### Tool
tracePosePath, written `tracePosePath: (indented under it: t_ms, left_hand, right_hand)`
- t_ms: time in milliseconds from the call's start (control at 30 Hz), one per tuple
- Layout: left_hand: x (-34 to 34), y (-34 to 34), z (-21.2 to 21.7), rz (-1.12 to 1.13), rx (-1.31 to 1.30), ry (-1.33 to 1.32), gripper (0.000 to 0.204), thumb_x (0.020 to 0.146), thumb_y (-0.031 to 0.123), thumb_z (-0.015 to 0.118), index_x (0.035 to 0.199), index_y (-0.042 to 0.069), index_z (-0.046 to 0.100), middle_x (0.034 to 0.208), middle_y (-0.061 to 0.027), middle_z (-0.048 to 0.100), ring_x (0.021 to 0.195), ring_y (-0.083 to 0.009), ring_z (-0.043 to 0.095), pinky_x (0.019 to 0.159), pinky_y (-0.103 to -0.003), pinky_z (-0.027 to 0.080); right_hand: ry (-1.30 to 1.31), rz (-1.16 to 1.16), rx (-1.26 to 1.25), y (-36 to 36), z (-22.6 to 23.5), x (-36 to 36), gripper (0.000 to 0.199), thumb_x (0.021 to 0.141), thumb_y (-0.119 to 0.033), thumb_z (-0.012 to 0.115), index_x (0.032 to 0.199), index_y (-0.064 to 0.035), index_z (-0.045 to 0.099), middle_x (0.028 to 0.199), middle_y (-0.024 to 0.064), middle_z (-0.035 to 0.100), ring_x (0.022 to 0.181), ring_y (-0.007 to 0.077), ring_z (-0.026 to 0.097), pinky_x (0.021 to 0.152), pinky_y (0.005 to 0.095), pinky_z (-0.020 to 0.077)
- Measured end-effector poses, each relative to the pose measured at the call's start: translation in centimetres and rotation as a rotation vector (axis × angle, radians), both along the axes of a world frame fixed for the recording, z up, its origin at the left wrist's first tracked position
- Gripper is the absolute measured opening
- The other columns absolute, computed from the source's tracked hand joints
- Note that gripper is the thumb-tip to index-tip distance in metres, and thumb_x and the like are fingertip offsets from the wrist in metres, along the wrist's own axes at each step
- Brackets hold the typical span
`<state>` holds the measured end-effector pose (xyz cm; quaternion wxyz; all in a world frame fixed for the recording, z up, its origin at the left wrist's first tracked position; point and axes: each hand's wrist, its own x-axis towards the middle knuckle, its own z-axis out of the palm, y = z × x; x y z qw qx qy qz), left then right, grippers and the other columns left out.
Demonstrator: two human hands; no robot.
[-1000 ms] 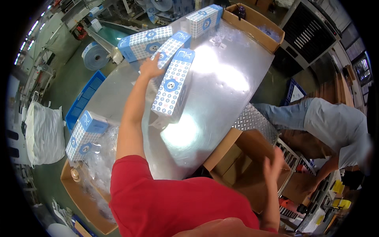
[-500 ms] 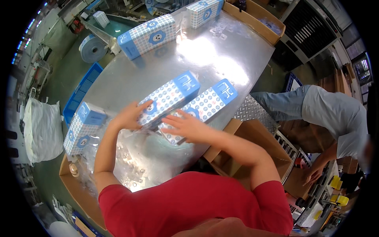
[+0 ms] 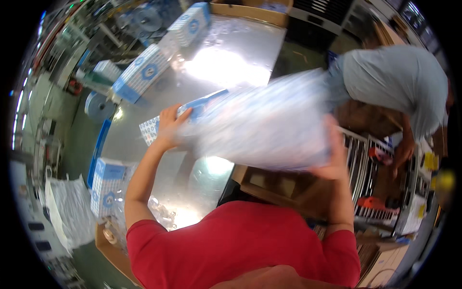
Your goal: The person repeatedly picks up small blue and white product boxes from a metal table and places them into a larger brown cardboard box. They arrange the items in rows, close the box flaps, and then move the filled box to a conveyor belt. This cycle repeats with multiple boxes.
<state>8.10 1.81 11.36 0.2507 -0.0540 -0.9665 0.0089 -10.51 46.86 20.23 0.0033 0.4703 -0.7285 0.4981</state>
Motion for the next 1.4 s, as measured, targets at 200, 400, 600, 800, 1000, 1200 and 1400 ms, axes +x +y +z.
tracePosePath:
  t_ms: [200, 400, 600, 800, 1000, 1200, 1400]
  left_hand:
    - [-7.6, 11.1, 3.8, -0.513, 0.595, 0.153, 0.088, 0.058, 0.017, 0.077, 0.137, 0.015, 0.039, 0.13, -0.0247, 0.04, 0.112, -0.0423, 0.044, 0.091, -0.05, 0.037]
    - [-13.0, 26.2, 3.6, -0.905, 0.351, -0.51, 0.084, 0.07, 0.034, 0.07, 0.144, 0.022, 0.03, 0.129, -0.0264, 0.041, 0.116, -0.044, 0.043, 0.09, -0.05, 0.04]
    - [-12.4, 32.2, -13.6, -0.563, 0.235, -1.658, 0.08, 0.081, 0.052, 0.052, 0.142, 0.006, 0.029, 0.13, -0.0236, 0.048, 0.117, -0.0342, 0.049, 0.096, -0.041, 0.04]
    - [-8.4, 30.5, -20.6, -0.556, -0.014, -1.458, 0.059, 0.079, 0.045, 0.058, 0.12, 0.003, 0.055, 0.121, -0.0217, 0.055, 0.116, -0.0311, 0.051, 0.096, -0.042, 0.04]
    - [-9.0, 25.6, -8.9, -0.536, 0.773, -0.979, 0.047, 0.086, 0.037, 0.055, 0.126, 0.011, 0.05, 0.108, -0.0213, 0.06, 0.097, -0.0354, 0.058, 0.082, -0.044, 0.046]
    - [-9.1, -3.7, -3.9, 0.339, 0.486, 0.021, 0.046, 0.076, 0.022, 0.066, 0.116, 0.003, 0.054, 0.118, -0.0192, 0.053, 0.11, -0.0357, 0.05, 0.094, -0.045, 0.041]
    - [-13.0, -25.4, 2.0, 0.978, 0.314, -0.372, 0.078, 0.078, 0.027, 0.065, 0.144, 0.029, 0.024, 0.153, -0.0076, 0.016, 0.139, -0.0336, 0.015, 0.097, -0.073, 0.021]
  right_hand:
    - [-0.785, -0.795, -0.926, 20.7, -9.6, 3.6, 0.083, 0.074, -0.049, 0.064, 0.136, -0.0019, 0.035, 0.136, 0.0168, 0.041, 0.123, 0.0319, 0.042, 0.103, 0.0453, 0.0339]
    - [-0.929, -0.772, -1.181, 21.9, -9.2, 5.4, 0.074, 0.085, -0.052, 0.05, 0.139, -0.0046, 0.032, 0.137, 0.0145, 0.042, 0.122, 0.0301, 0.044, 0.101, 0.0432, 0.0383]
    - [-0.863, -0.585, -0.319, 20.5, -5.4, 7.7, 0.067, 0.078, -0.021, 0.069, 0.133, 0.002, 0.038, 0.127, 0.0177, 0.051, 0.111, 0.0306, 0.054, 0.095, 0.0426, 0.0436]
    - [0.393, -0.137, 0.808, 5.6, -5.5, 3.8, 0.078, 0.062, -0.009, 0.068, 0.135, -0.0225, 0.043, 0.116, 0.0206, 0.045, 0.109, 0.0358, 0.044, 0.091, 0.0472, 0.0348]
    - [-0.211, 0.17, 1.195, 2.8, -26.6, -1.6, 0.107, 0.066, -0.016, 0.075, 0.148, -0.0315, 0.007, 0.136, 0.0219, 0.033, 0.126, 0.0402, 0.034, 0.1, 0.054, 0.03]
    - [-0.132, 0.33, 1.747, -1.9, -32.5, 0.9, 0.091, 0.075, -0.028, 0.066, 0.148, -0.0289, 0.011, 0.147, 0.0276, 0.015, 0.137, 0.043, 0.016, 0.11, 0.0474, 0.0215]
    - [-0.32, 0.378, 1.273, -5.5, -23.8, 2.0, 0.056, 0.081, -0.021, 0.064, 0.131, -0.0027, 0.045, 0.12, 0.0216, 0.057, 0.105, 0.0347, 0.058, 0.089, 0.039, 0.0461]
